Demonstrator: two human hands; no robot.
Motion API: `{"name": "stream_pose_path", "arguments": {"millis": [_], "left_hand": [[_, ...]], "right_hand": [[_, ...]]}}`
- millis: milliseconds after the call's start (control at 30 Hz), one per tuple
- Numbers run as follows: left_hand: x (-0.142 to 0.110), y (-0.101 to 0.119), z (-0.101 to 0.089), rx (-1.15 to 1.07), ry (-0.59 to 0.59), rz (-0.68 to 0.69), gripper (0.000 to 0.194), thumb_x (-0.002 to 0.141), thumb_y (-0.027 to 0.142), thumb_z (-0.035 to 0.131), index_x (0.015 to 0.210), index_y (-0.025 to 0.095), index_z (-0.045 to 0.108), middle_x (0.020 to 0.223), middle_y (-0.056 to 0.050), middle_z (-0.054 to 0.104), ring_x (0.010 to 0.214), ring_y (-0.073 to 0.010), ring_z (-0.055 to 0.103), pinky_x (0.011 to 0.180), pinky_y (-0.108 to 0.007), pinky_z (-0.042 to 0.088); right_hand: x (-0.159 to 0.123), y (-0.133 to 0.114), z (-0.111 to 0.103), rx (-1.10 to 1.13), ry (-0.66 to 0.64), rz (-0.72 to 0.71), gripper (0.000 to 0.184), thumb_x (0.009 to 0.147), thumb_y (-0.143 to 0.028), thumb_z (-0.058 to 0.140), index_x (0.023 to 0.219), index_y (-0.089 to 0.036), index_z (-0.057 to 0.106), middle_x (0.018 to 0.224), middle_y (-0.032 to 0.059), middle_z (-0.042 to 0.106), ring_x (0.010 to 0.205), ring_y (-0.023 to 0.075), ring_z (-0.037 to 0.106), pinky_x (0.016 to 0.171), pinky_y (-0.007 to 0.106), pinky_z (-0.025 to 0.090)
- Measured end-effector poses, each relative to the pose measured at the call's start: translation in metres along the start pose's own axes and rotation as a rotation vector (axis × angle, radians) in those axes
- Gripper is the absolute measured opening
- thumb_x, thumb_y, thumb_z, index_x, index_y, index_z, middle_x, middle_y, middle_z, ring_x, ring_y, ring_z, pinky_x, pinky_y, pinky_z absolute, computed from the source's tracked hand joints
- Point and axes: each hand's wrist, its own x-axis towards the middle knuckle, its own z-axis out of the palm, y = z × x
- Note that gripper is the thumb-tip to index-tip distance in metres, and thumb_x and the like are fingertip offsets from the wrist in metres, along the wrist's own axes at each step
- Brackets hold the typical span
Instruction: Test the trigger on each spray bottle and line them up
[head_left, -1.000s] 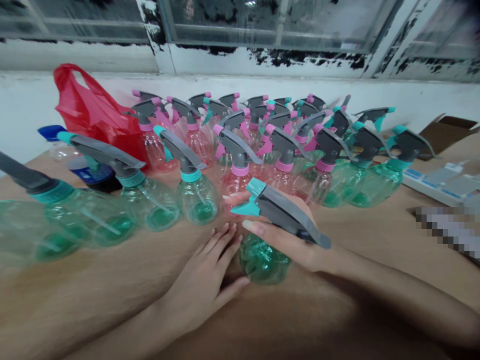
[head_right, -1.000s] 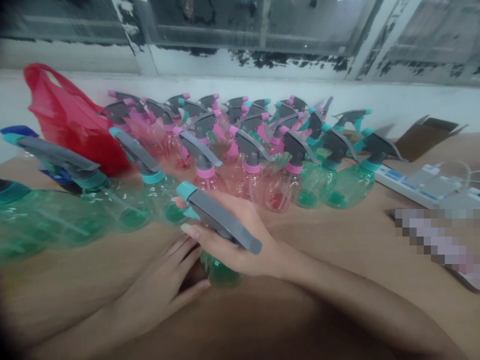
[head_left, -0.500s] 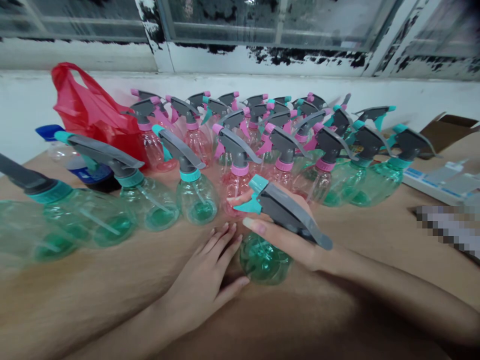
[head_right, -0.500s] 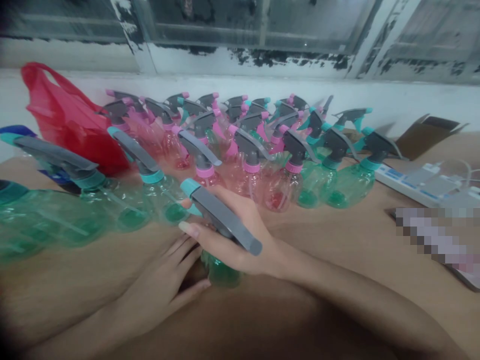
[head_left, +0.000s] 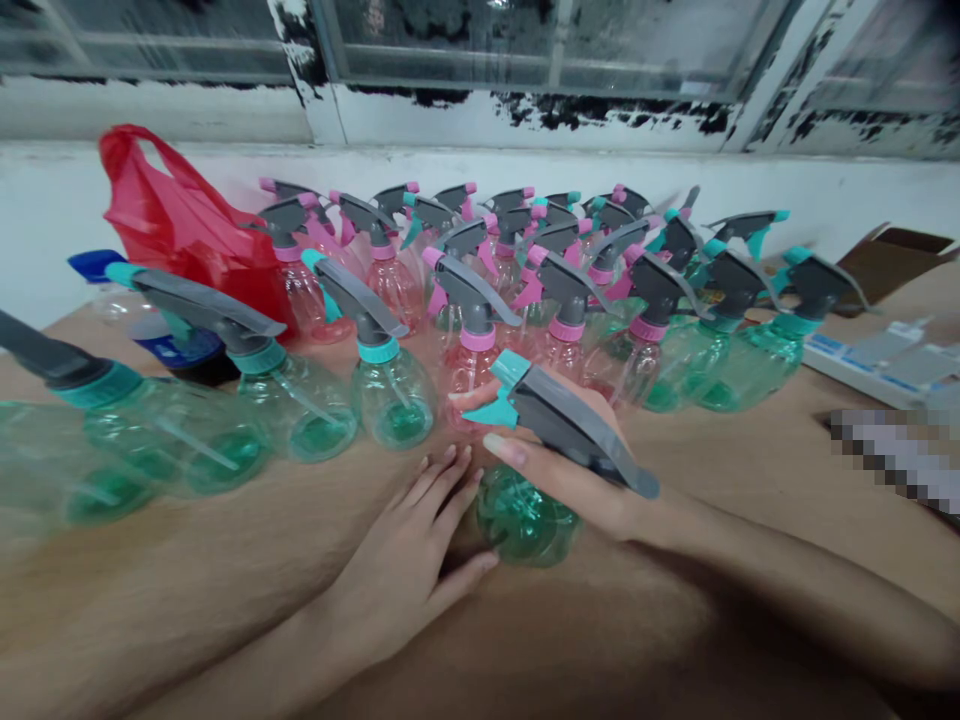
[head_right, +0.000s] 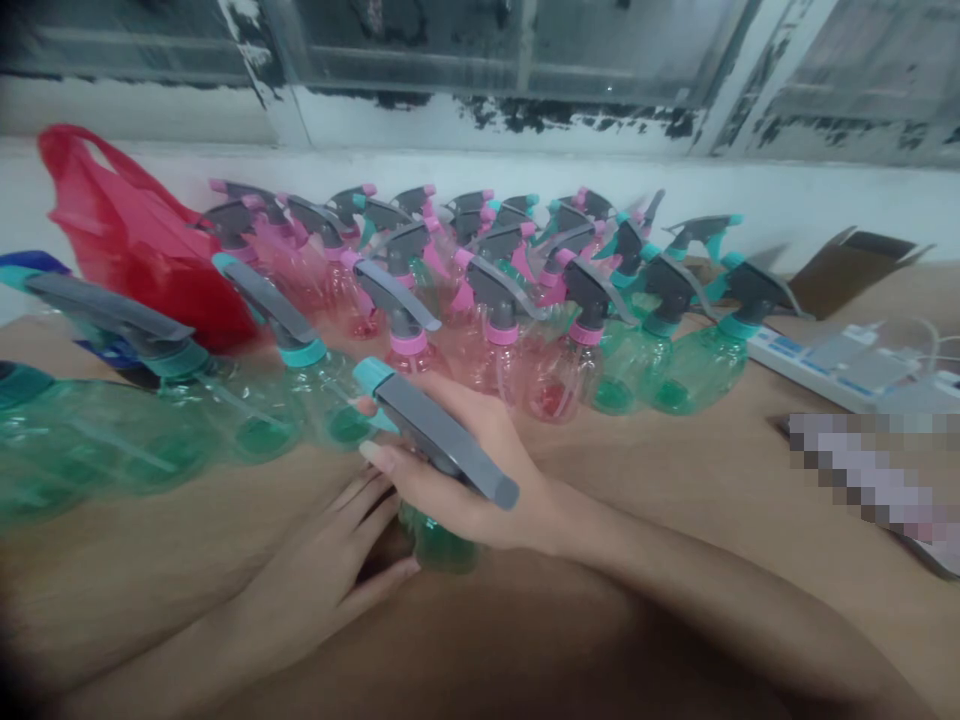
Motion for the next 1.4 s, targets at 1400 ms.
{"name": "stream_pose_path", "arguments": {"millis": [1400], "left_hand": [[0.001,0.001,-0.003,0.039,-0.036,0.017,0.064,0.094,0.044,0.056,0.144,0.012,0.033,0.152,-0.018,0.035,0.140,-0.0308,0.031,0.111,-0.051,0.031]], "right_hand": [[0.000,-0.003,0.001,-0.010,0.008,0.050,0.027,0.083,-0.029,0.065,0.107,-0.019,0.063,0.080,-0.0009,0.061,0.066,0.0108,0.053,0.056,0.024,0.044]]}}
